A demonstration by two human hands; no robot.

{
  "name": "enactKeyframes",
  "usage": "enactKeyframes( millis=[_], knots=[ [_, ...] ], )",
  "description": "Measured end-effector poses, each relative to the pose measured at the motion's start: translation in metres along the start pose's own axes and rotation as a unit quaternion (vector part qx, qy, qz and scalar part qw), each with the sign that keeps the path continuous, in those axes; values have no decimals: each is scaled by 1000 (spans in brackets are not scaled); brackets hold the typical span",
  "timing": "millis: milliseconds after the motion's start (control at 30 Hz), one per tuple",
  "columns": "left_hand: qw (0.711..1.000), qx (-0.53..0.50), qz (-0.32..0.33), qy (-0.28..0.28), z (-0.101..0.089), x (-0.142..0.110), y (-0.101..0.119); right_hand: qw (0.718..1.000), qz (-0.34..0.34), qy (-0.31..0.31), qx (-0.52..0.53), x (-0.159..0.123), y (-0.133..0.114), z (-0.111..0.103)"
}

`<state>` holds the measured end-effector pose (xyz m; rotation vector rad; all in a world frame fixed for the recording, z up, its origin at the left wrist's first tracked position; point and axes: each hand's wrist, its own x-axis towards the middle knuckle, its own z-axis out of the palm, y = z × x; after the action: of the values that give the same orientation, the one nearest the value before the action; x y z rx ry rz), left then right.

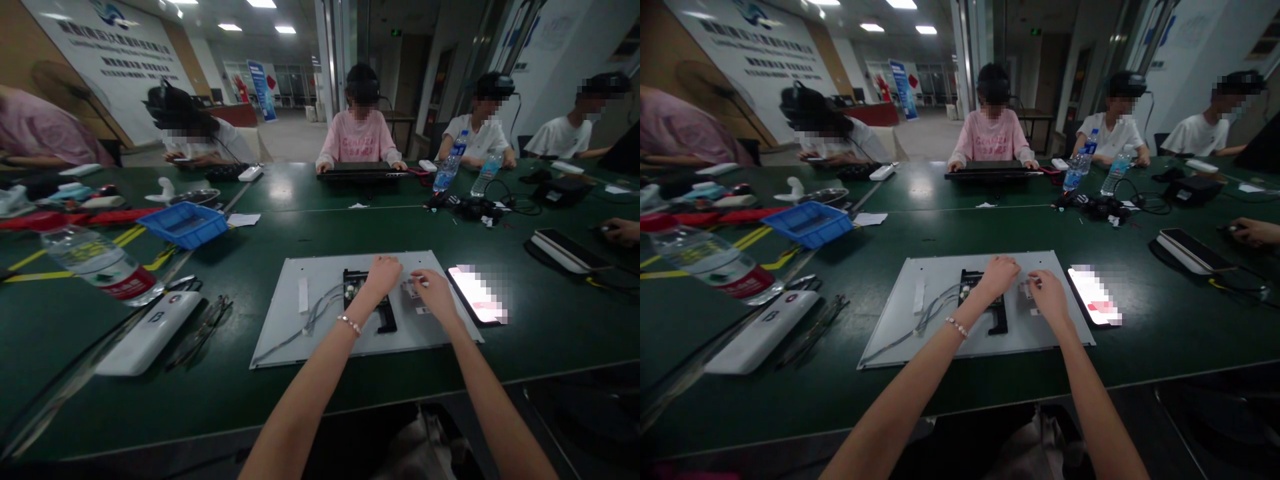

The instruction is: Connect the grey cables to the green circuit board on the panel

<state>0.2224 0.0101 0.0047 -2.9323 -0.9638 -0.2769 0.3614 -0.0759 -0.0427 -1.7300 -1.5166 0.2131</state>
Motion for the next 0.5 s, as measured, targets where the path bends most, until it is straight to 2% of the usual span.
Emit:
enactKeyframes(
  millis=[100, 200, 367, 500],
  knots=[
    [1000, -7, -11, 1, 0, -4, -2, 1000, 4, -1, 0, 0, 0, 0],
    [1000, -18, -17, 11, -9, -18, -11, 1000, 2, -5, 6, 1, 0, 0],
    [993, -94, -62, 45, -25, -59, -40, 1000, -7, -19, 15, 0, -2, 2],
    [986, -143, -76, 49, -26, -92, -64, 999, -33, -32, -7, 1, -3, 4]
  ],
)
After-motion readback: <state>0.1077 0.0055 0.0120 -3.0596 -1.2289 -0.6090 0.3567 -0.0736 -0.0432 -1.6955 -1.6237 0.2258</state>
